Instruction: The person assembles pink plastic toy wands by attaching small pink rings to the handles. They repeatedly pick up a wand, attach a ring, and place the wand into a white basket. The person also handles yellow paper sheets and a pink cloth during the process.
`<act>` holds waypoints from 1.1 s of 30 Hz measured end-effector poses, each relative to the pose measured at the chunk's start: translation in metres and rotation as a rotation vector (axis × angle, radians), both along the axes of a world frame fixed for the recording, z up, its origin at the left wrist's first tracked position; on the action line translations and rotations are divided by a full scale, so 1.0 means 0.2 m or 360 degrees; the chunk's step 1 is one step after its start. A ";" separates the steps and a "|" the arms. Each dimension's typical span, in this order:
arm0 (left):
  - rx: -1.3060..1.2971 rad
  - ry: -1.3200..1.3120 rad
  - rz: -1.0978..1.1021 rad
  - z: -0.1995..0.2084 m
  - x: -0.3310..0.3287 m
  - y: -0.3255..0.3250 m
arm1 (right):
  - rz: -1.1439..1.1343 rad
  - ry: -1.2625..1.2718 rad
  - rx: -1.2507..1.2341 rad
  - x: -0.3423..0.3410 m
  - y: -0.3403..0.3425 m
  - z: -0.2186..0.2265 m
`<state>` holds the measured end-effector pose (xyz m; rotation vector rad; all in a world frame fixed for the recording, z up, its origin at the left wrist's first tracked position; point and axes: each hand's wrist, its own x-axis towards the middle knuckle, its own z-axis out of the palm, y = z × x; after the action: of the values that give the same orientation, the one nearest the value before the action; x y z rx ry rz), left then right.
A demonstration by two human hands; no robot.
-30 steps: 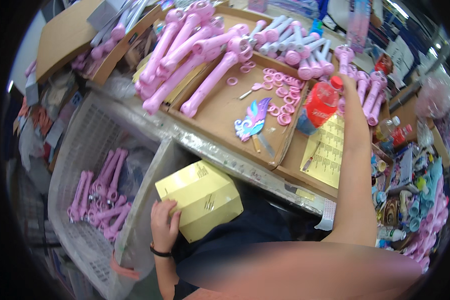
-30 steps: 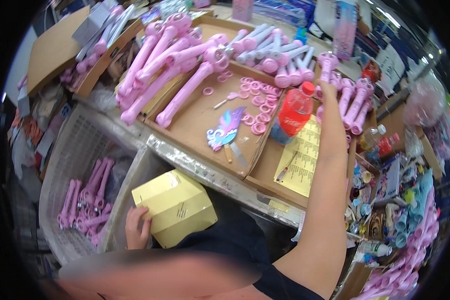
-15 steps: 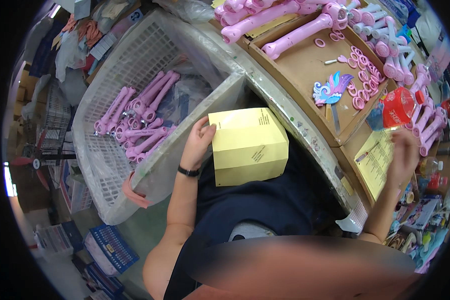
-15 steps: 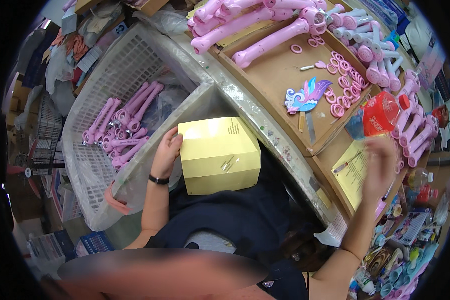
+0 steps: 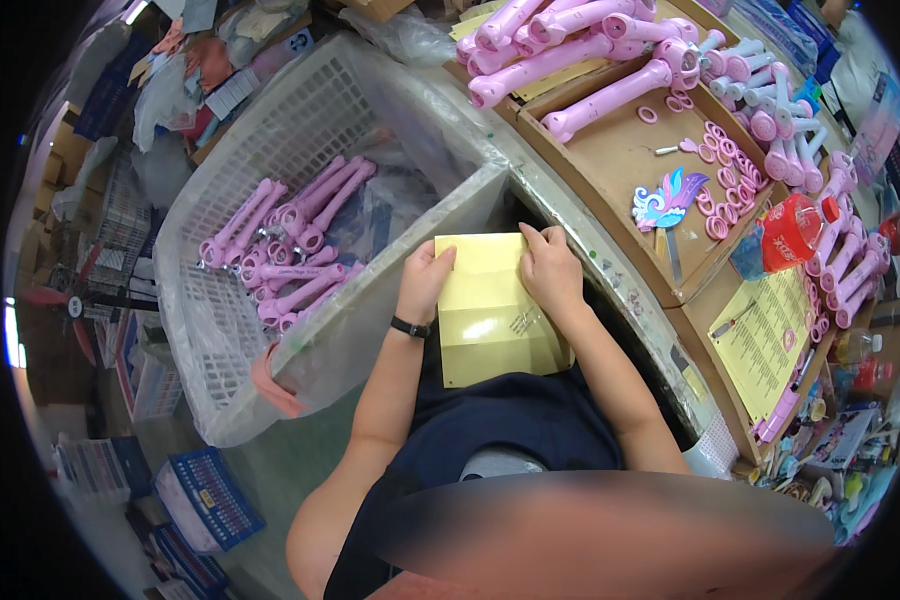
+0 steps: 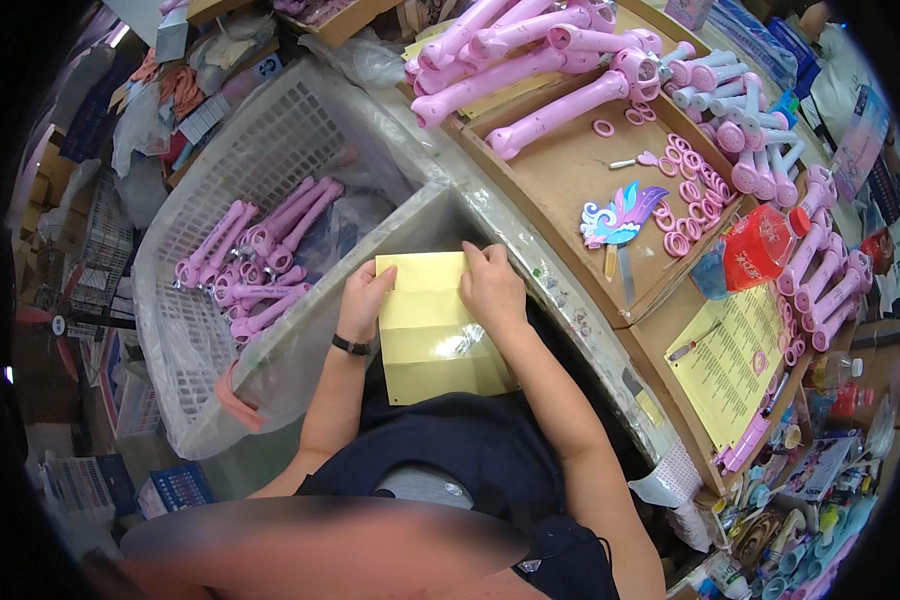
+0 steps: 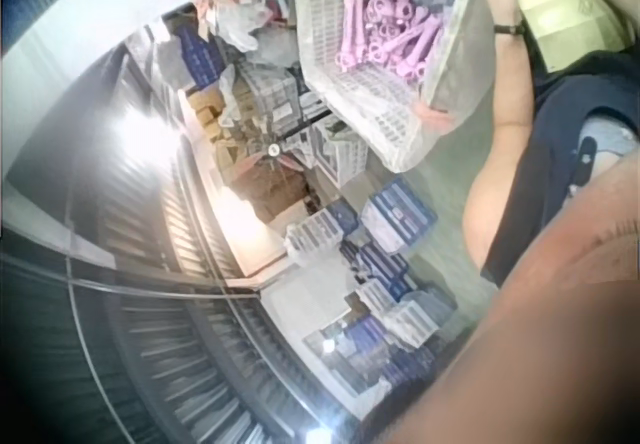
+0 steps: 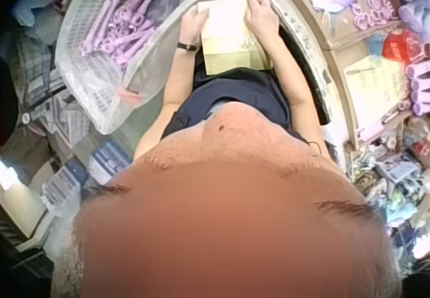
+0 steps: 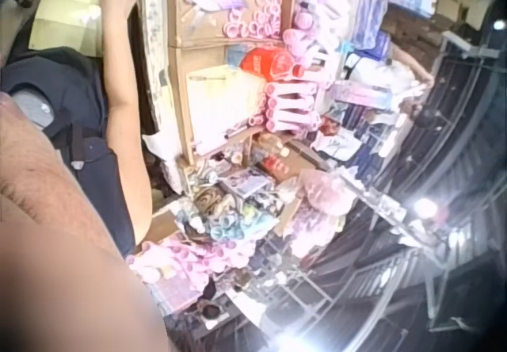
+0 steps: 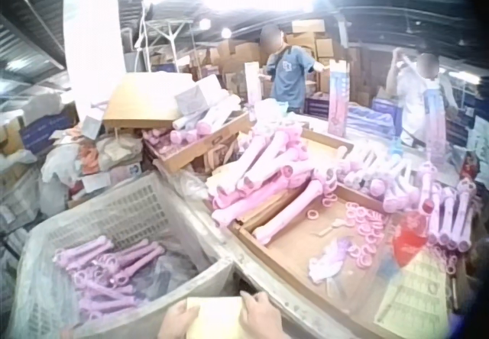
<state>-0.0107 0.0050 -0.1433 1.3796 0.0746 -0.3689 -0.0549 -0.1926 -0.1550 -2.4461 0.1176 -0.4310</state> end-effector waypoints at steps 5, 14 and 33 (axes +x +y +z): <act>-0.0104 0.0006 -0.0030 -0.04 0.01 -0.02 | 0.0024 -0.0233 0.0061 -0.04 -0.03 -0.06; -0.0107 0.0038 0.0023 -0.02 0.01 -0.01 | 0.0026 -0.0413 0.0013 -0.27 -0.10 0.03; 0.0427 -0.0371 0.0082 0.15 -0.17 0.21 | -0.1201 -0.0475 0.1442 1.44 -0.92 0.66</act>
<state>-0.0450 0.0463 -0.1128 1.6738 -0.0341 -0.1558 0.2337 -0.3773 -0.0227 -1.3597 0.9051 -0.8321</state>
